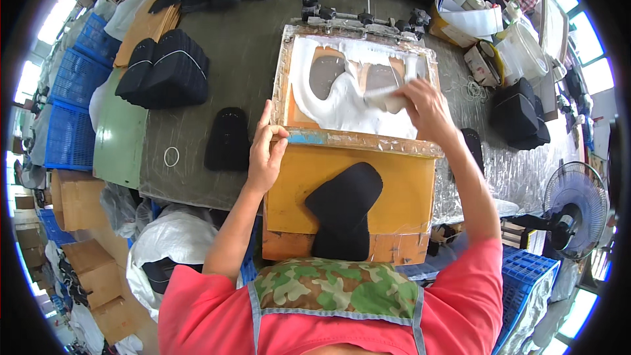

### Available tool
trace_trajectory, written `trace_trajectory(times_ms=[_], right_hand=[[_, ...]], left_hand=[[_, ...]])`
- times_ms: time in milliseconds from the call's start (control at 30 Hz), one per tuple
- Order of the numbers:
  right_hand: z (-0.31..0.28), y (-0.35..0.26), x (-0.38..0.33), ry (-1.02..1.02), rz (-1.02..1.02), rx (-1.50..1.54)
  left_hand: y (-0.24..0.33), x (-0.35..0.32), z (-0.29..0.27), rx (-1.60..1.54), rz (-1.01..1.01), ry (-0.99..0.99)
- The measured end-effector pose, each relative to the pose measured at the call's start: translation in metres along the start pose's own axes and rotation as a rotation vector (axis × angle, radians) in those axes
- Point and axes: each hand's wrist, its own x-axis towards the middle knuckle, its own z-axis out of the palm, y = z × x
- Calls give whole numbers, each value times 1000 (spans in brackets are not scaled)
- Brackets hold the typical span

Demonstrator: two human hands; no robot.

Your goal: Applying a white substance to shoe component pieces using a manual screen printing press and squeegee.

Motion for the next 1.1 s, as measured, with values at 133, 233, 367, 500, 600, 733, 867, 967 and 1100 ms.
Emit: trace_trajectory(times_ms=[133,233,367,500,600,733,867,967,1100], right_hand=[[-15,6,11,-67,116,3],[-4,36,55,241,49,-100],[24,34,42,145,126,-138],[23,-45,-2,76,122,-50],[13,-70,34,-55,153,13],[45,-35,111,156,142,-21],[79,-33,108,204,39,-82],[61,-68,58,118,-88,15],[21,-49,56,-42,-47,104]], left_hand=[[4,0,3,-27,25,0],[5,6,11,-96,-7,-38],[-5,2,12,-94,37,2],[2,-3,7,-49,24,22],[1,-6,4,-35,24,41],[-2,4,14,-136,30,-1],[-5,3,12,-144,45,15],[1,-1,3,-131,-11,16],[-2,-4,0,-32,57,50]])
